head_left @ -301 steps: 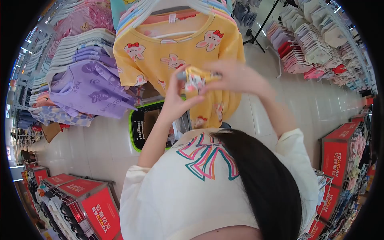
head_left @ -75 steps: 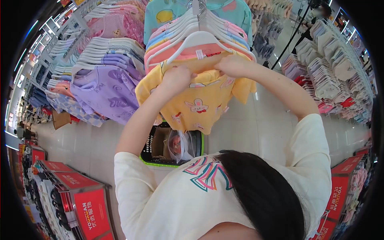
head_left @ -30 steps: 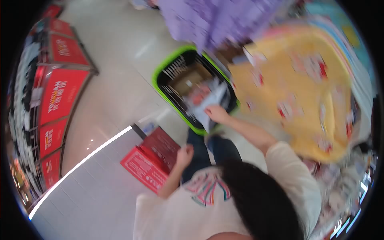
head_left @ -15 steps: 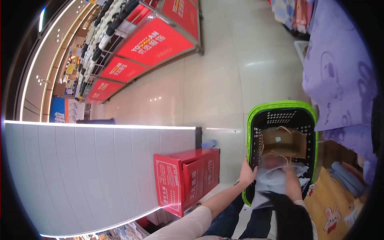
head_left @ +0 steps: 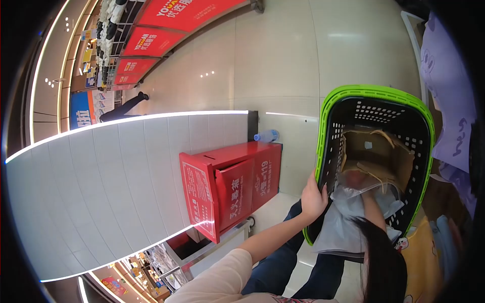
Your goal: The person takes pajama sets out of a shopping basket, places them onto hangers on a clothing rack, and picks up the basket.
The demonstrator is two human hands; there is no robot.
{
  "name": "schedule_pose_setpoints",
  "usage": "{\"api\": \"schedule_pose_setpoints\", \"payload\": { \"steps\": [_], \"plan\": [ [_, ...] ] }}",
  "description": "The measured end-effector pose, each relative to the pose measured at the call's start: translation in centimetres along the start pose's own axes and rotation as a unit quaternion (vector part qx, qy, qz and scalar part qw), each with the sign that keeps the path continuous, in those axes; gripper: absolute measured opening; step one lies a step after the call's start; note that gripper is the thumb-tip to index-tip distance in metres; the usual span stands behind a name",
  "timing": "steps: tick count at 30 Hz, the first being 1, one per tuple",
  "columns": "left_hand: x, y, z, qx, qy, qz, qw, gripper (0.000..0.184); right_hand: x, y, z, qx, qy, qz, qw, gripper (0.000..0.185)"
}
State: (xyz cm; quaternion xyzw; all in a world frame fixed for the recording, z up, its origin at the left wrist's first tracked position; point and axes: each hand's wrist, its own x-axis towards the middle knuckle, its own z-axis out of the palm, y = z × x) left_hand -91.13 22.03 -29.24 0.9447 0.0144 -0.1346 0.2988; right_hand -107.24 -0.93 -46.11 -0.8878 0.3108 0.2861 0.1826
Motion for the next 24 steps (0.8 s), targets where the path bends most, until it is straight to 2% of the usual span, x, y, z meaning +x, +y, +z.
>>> {"api": "schedule_pose_setpoints", "payload": {
  "steps": [4,10,13,16,18,20,24],
  "plan": [
    [-0.1,-0.3,0.1,-0.005,-0.015,-0.029,0.999,0.056,0.4,0.4,0.0,0.005,-0.006,-0.006,1.0,0.031],
    [0.3,-0.9,0.3,0.007,0.027,0.042,0.999,0.056,1.0,-0.1,-0.4,0.019,-0.01,-0.018,1.0,0.035],
    [0.6,-1.0,-0.1,0.029,0.031,0.039,0.998,0.057,1.1,-1.5,-1.5,0.061,-0.016,-0.046,0.997,0.036],
    [0.3,-0.9,-0.5,0.035,0.036,0.046,0.998,0.057,0.7,-3.6,-3.6,0.152,-0.039,-0.077,0.985,0.038],
    [0.5,-1.2,-0.3,0.039,0.009,0.018,0.999,0.058,0.8,-5.6,-4.7,0.231,-0.064,-0.084,0.967,0.04],
    [0.6,-1.5,-0.3,0.041,0.026,0.04,0.998,0.058,1.0,-7.0,-5.4,0.314,-0.089,-0.073,0.942,0.041],
    [0.9,-1.6,-0.5,0.032,0.016,0.032,0.999,0.06,1.6,-7.0,-4.4,0.491,-0.131,-0.023,0.861,0.044]
  ]
}}
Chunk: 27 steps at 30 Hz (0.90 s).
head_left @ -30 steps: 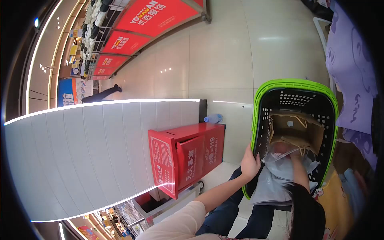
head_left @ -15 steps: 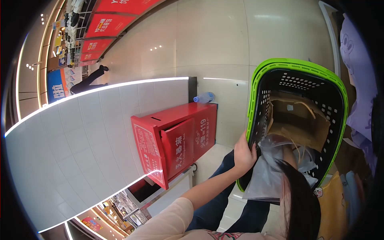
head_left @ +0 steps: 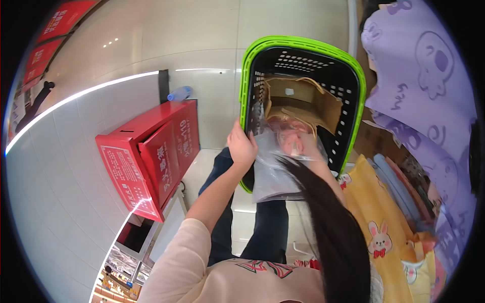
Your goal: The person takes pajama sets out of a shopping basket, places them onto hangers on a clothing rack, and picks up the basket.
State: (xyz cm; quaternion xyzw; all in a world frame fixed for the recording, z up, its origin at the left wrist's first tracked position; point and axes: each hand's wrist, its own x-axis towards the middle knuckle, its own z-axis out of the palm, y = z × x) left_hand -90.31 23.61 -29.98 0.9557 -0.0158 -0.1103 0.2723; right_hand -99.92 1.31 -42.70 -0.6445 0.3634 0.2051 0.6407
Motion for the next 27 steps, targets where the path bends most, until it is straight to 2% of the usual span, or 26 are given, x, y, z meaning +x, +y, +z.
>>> {"api": "schedule_pose_setpoints", "payload": {
  "steps": [3,5,6,7,8,10,11,12,13,16,17,20,21,24,25,27],
  "plan": [
    [-0.2,0.7,0.4,-0.018,-0.007,-0.003,1.0,0.062,0.1,4.2,-1.5,0.033,0.015,-0.001,0.999,0.046],
    [-0.2,0.6,1.0,-0.047,-0.014,0.007,0.999,0.067,-5.4,-6.9,-0.2,-0.156,0.078,-0.066,0.982,0.041],
    [-0.3,0.8,1.0,-0.044,-0.002,0.016,0.999,0.069,-6.0,-6.7,-0.3,-0.023,0.035,-0.008,0.999,0.04],
    [-0.4,1.1,1.0,-0.041,0.01,0.026,0.999,0.071,-6.1,-6.1,-0.6,0.113,-0.008,0.048,0.992,0.039],
    [-0.6,1.5,1.0,-0.04,0.022,0.035,0.998,0.074,-6.4,-5.6,-1.1,0.247,-0.049,0.101,0.963,0.038],
    [-1.0,2.2,-0.1,-0.051,-0.03,0.079,0.995,0.079,-8.3,-7.4,-1.2,0.227,-0.035,0.145,0.962,0.036],
    [-1.2,2.7,-1.2,-0.055,-0.069,0.113,0.99,0.079,-9.3,-8.7,-0.8,0.075,0.019,0.139,0.987,0.036],
    [-1.4,3.4,-2.4,-0.057,-0.107,0.147,0.982,0.079,-10.0,-10.0,-0.5,-0.078,0.07,0.131,0.986,0.036],
    [-1.6,4.0,-3.1,-0.058,-0.162,0.191,0.966,0.078,-9.8,-9.1,-0.7,-0.116,0.056,0.132,0.983,0.036],
    [-1.1,5.4,-3.0,-0.003,-0.238,0.296,0.925,0.076,-5.4,-2.7,-1.2,0.064,0.003,0.094,0.993,0.035],
    [-0.8,5.2,-1.9,0.037,-0.232,0.315,0.92,0.073,-4.2,-2.2,-1.2,0.047,0.008,0.118,0.992,0.036],
    [0.1,3.9,2.4,0.056,-0.239,0.317,0.916,0.072,-1.0,-2.4,-0.9,-0.117,-0.02,0.133,0.984,0.04],
    [0.5,4.2,2.9,0.057,-0.231,0.326,0.915,0.061,-0.5,-2.7,-0.5,-0.105,-0.043,0.179,0.977,0.041],
    [1.4,5.6,3.6,0.135,-0.34,0.238,0.9,0.048,-0.4,-2.3,0.5,0.014,-0.019,0.162,0.986,0.042],
    [1.4,5.5,4.2,0.166,-0.344,0.21,0.9,0.048,-1.0,-3.0,1.3,-0.013,0.035,0.016,0.999,0.041],
    [1.7,6.6,4.1,0.141,-0.37,0.097,0.913,0.037,-5.1,-5.8,1.9,0.124,0.06,0.047,0.989,0.042]
  ]
}}
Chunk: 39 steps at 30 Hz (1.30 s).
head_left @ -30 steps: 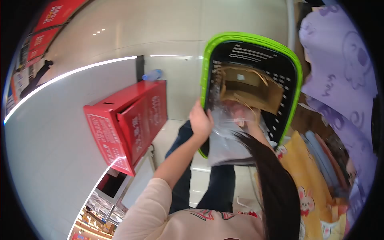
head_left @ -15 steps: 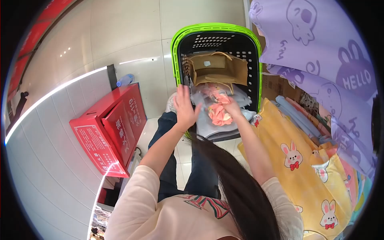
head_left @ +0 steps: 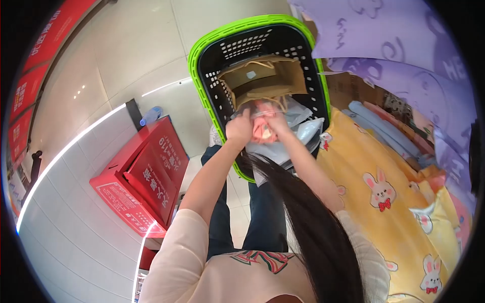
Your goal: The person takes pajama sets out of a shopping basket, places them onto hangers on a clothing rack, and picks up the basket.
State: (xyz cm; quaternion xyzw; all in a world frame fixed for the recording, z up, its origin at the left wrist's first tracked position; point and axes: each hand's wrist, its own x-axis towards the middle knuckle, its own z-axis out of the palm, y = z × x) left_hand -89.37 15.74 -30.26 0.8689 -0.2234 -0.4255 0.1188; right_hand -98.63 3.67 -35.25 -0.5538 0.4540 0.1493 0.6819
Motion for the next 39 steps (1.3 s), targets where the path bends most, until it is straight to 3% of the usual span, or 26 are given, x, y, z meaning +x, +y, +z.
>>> {"api": "schedule_pose_setpoints", "payload": {
  "steps": [1,4,5,7,8,9,11,12,14,15,16,18,21,23,24,27,29,31,34,37,38,39],
  "plan": [
    [-0.1,0.8,-1.0,-0.04,-0.012,-0.047,0.998,0.035,-3.1,-1.5,0.0,0.069,0.012,0.014,0.997,0.042],
    [0.6,0.9,-1.3,-0.177,0.043,-0.139,0.973,0.037,-12.9,-5.0,-1.4,0.077,0.056,-0.026,0.995,0.045],
    [1.0,0.6,-1.6,-0.259,0.011,-0.17,0.951,0.044,-16.2,-6.8,-2.1,0.104,0.05,-0.044,0.992,0.047],
    [0.2,0.9,-2.2,-0.216,0.058,-0.127,0.966,0.05,-22.4,-9.4,-4.1,0.227,-0.015,-0.014,0.974,0.045],
    [0.4,0.4,-2.8,-0.281,-0.026,-0.134,0.95,0.058,-25.3,-10.2,-5.1,0.29,-0.046,-0.004,0.956,0.043],
    [0.8,-0.8,-1.6,-0.294,-0.039,-0.068,0.953,0.056,-27.2,-8.8,-6.9,0.353,-0.041,0.025,0.934,0.043],
    [-3.7,3.0,-6.6,-0.535,-0.229,-0.03,0.813,0.053,-29.4,-5.8,-9.1,0.454,-0.067,0.025,0.888,0.042],
    [-6.6,5.3,-10.0,-0.612,-0.329,-0.077,0.715,0.047,-30.7,-5.9,-9.3,0.494,-0.094,0.004,0.864,0.041],
    [-11.7,8.1,-15.1,-0.645,-0.435,-0.03,0.628,0.046,-33.6,-11.5,-8.0,0.529,-0.19,-0.126,0.818,0.042],
    [-13.6,8.8,-16.5,-0.655,-0.487,-0.009,0.577,0.045,-35.8,-14.3,-6.8,0.53,-0.184,-0.163,0.812,0.044],
    [-14.9,9.3,-17.3,-0.639,-0.462,0.027,0.615,0.043,-37.9,-17.1,-5.7,0.531,-0.179,-0.2,0.804,0.045],
    [-16.7,9.7,-18.8,-0.602,-0.403,0.104,0.681,0.039,-41.8,-21.7,-3.3,0.518,-0.068,-0.212,0.826,0.047],
    [-17.2,8.8,-20.5,-0.741,-0.37,0.142,0.543,0.033,-44.7,-20.8,-3.4,0.615,-0.202,-0.237,0.725,0.05],
    [-15.5,6.6,-21.0,-0.759,-0.447,0.227,0.414,0.027,-45.6,-18.2,-2.9,0.583,-0.157,-0.262,0.753,0.052],
    [-14.3,5.9,-21.4,-0.75,-0.471,0.203,0.417,0.025,-45.5,-16.7,-2.8,0.565,-0.136,-0.271,0.767,0.053],
    [-17.7,6.5,-23.7,-0.732,-0.267,0.08,0.622,0.027,-46.1,-15.9,-2.3,0.458,-0.036,-0.235,0.857,0.059],
    [-17.5,5.2,-25.0,-0.548,-0.214,0.101,0.803,0.034,-46.8,-18.9,-0.8,0.35,0.022,-0.212,0.912,0.061],
    [-13.2,1.3,-24.4,-0.264,-0.149,0.126,0.945,0.039,-46.0,-20.1,0.1,0.31,-0.015,-0.188,0.932,0.06],
    [-14.8,2.1,-25.1,-0.23,0.074,0.205,0.948,0.042,-44.8,-23.0,2.5,0.318,-0.095,-0.12,0.936,0.05],
    [-18.5,6.4,-28.1,-0.326,-0.142,0.297,0.886,0.046,-42.7,-25.5,6.0,0.434,-0.193,-0.077,0.876,0.04],
    [-20.3,7.7,-28.2,-0.439,-0.273,0.258,0.816,0.044,-42.3,-26.1,6.9,0.482,-0.212,-0.044,0.849,0.038],
    [-22.9,8.9,-28.0,-0.481,-0.315,0.235,0.783,0.043,-41.9,-26.4,7.4,0.528,-0.23,-0.011,0.817,0.036]
  ]
}}
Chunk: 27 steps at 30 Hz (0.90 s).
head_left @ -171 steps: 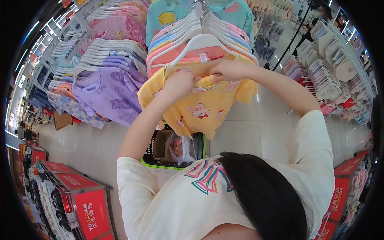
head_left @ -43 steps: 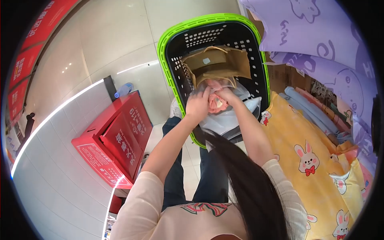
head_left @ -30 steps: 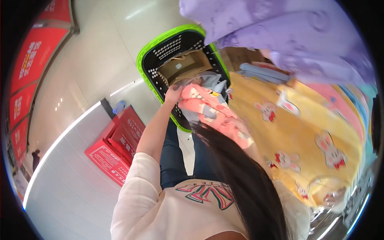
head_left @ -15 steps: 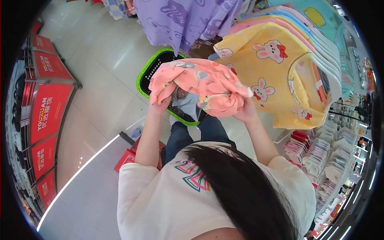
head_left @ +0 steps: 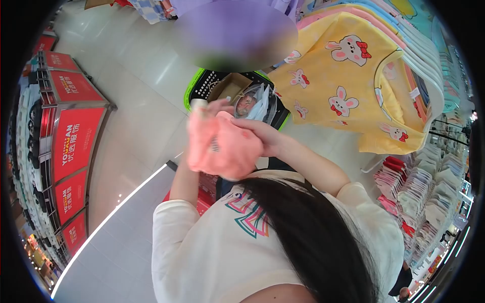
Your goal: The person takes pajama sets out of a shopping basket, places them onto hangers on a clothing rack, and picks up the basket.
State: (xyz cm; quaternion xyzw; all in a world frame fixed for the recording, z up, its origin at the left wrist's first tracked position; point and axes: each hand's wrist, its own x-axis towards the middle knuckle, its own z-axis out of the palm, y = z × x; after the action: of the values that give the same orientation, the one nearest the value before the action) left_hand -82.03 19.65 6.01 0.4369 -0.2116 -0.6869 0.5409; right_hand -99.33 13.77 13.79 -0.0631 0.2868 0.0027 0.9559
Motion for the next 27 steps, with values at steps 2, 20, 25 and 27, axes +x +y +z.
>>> {"api": "schedule_pose_setpoints", "payload": {
  "steps": [2,20,25,27],
  "plan": [
    [-1.1,0.2,3.7,-0.091,-0.027,-0.032,0.995,0.042,1.6,-0.1,-1.5,-0.032,-0.028,0.045,0.998,0.038],
    [-6.4,-20.9,1.3,0.108,0.257,-0.187,0.942,0.045,28.4,-5.4,-44.1,-0.784,0.309,-0.088,0.531,0.033],
    [-6.5,-25.5,1.2,0.083,0.31,-0.226,0.92,0.046,36.7,-3.3,-56.0,-0.868,0.323,-0.087,0.367,0.041],
    [-6.5,-26.8,1.1,0.07,0.323,-0.241,0.912,0.047,37.8,-3.4,-59.0,-0.885,0.314,-0.078,0.333,0.04]
  ]
}}
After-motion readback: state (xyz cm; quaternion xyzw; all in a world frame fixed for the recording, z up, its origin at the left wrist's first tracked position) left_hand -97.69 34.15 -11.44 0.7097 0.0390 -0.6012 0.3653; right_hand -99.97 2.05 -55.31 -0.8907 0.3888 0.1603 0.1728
